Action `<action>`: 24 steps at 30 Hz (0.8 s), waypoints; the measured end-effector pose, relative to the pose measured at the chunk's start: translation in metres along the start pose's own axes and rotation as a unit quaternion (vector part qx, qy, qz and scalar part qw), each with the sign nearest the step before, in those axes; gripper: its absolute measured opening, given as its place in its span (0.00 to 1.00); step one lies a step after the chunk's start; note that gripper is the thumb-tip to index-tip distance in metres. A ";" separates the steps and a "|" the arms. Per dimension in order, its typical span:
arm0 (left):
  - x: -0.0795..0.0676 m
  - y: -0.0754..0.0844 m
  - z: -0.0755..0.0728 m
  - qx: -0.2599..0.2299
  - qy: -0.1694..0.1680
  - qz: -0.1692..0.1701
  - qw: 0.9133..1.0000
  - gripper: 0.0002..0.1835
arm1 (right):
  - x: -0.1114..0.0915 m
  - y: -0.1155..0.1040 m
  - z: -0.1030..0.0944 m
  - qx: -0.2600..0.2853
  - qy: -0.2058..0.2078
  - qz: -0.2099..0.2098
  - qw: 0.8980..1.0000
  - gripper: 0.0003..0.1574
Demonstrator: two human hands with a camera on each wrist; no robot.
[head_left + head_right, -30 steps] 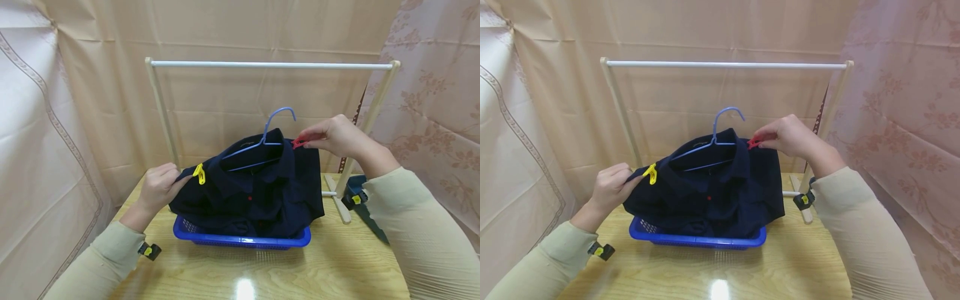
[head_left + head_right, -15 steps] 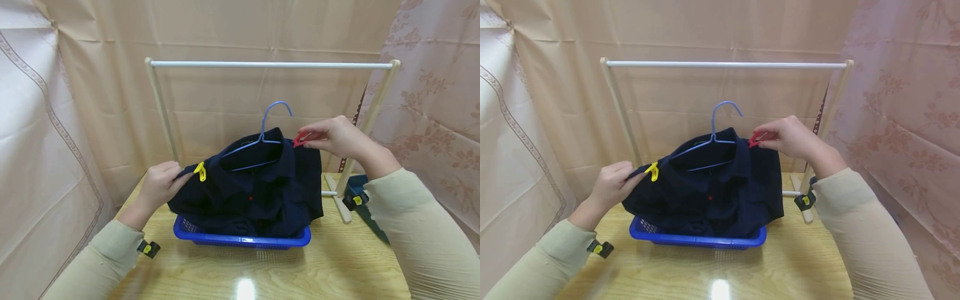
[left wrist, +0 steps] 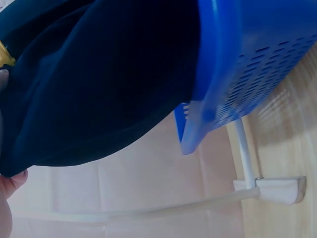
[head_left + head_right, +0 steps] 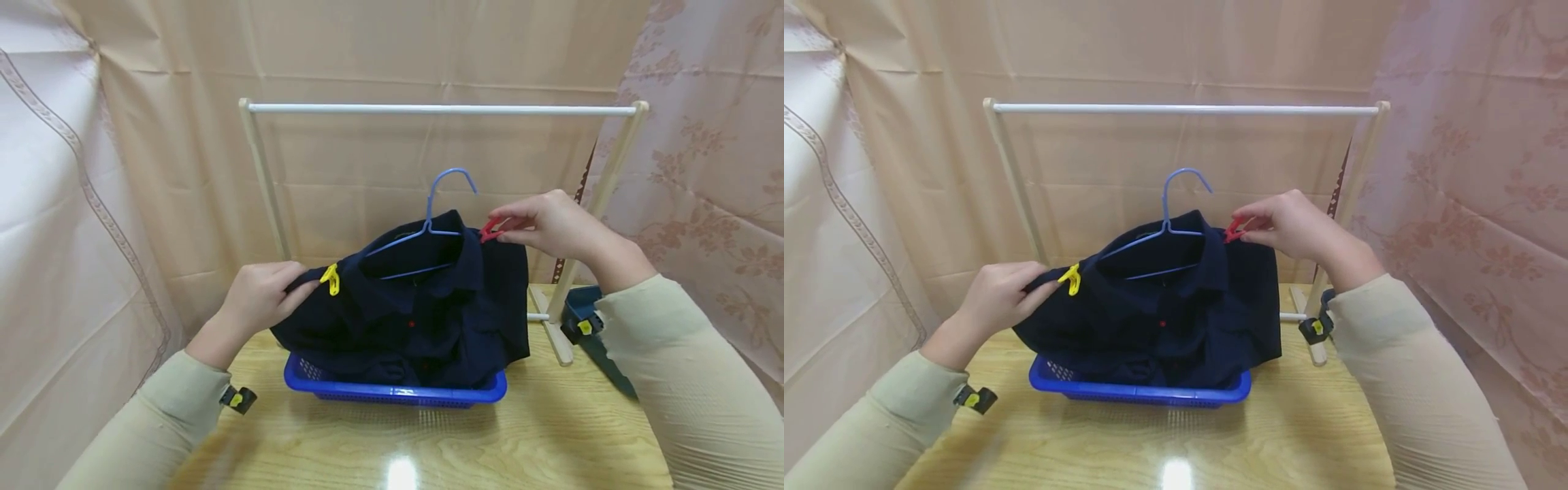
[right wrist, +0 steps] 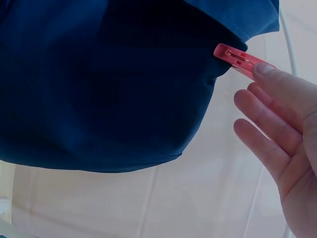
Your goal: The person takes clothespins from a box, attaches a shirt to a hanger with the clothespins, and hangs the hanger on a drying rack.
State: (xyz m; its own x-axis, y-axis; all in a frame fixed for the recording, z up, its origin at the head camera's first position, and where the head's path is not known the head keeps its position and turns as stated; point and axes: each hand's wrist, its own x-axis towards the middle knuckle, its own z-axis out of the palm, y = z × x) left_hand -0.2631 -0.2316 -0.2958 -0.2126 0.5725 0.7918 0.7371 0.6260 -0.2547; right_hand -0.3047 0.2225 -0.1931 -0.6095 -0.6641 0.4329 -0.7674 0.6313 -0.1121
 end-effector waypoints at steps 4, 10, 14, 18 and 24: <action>0.005 0.000 -0.003 0.022 -0.018 0.002 1.000 0.14 | 0.000 -0.001 -0.002 -0.009 0.006 0.004 1.000 0.22; 0.009 0.002 -0.006 0.025 -0.045 0.002 0.999 0.16 | -0.002 -0.002 -0.004 0.003 -0.004 0.023 1.000 0.22; 0.009 0.003 -0.007 0.032 -0.053 0.019 0.998 0.17 | -0.003 -0.001 -0.004 0.008 -0.004 0.018 1.000 0.22; 0.009 0.003 -0.005 0.032 -0.044 0.048 0.997 0.20 | -0.004 -0.001 -0.004 0.010 -0.004 0.024 1.000 0.22; 0.009 0.003 -0.003 0.031 -0.021 0.090 0.995 0.23 | -0.004 -0.003 -0.004 0.006 -0.013 0.045 0.999 0.23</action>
State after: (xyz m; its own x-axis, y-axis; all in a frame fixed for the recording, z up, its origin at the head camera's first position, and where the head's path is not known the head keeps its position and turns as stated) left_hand -0.2612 -0.2263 -0.2871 -0.1096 0.6991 0.7066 0.7250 0.5425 -0.4244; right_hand -0.2992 0.2250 -0.1913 -0.6805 -0.6159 0.3968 -0.7122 0.6834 -0.1605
